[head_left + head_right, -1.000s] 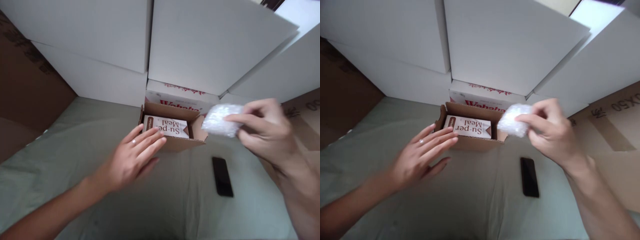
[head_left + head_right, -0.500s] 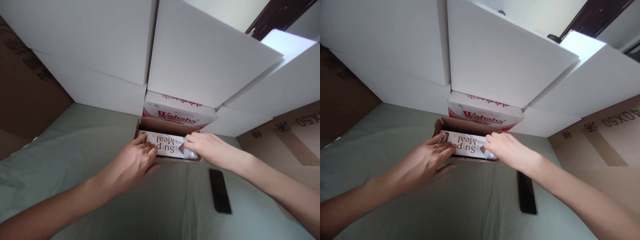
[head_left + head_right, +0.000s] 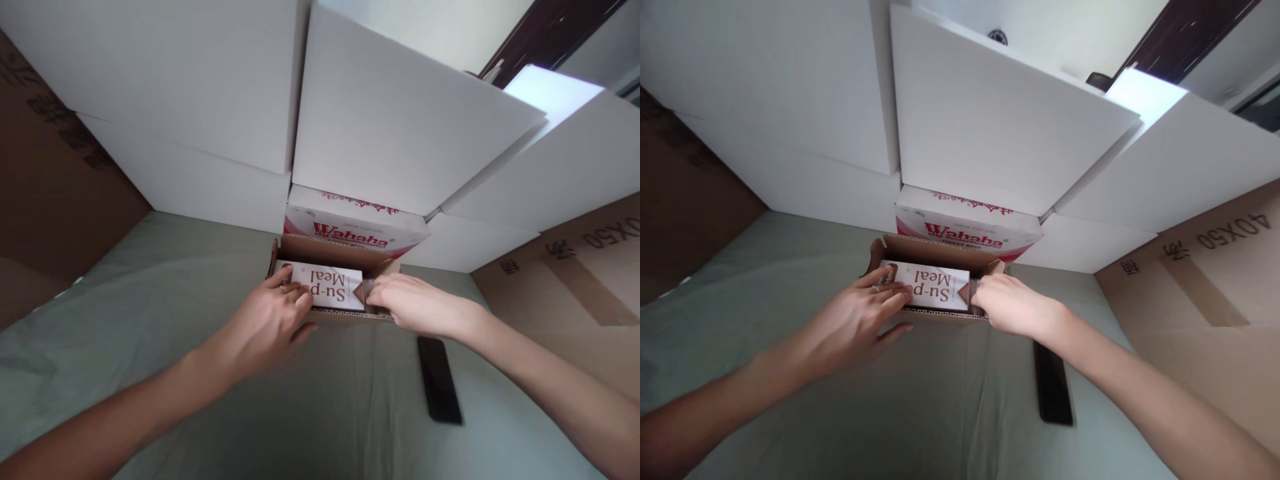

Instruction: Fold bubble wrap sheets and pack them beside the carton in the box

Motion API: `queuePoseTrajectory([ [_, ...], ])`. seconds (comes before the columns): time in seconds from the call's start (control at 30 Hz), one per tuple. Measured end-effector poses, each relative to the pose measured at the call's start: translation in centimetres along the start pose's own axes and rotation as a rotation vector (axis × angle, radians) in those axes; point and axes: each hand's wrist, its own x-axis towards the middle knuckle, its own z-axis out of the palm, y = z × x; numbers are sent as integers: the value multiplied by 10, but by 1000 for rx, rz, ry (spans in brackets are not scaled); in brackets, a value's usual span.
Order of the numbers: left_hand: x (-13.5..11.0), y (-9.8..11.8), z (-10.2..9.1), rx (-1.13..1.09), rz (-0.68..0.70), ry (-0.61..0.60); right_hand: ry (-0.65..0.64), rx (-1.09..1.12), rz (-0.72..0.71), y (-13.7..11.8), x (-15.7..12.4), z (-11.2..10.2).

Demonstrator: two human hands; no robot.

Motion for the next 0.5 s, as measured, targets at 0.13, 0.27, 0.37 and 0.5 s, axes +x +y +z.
queuePoseTrajectory([
  [0.13, 2, 0, 2, 10, -1, -14, -173, 63, -50, 4, 7, -2],
  [0.27, 5, 3, -2, -6, -6, -29, -64, 37, -17, 5, 10, -10],
  [0.37, 1, 3, -11, -78, 14, 85, 194, 67, 22, 1, -6, -12],
  [0.5, -25, -7, -7, -353, -262, 484, 781, 339, 346, -4, -43, 22],
])
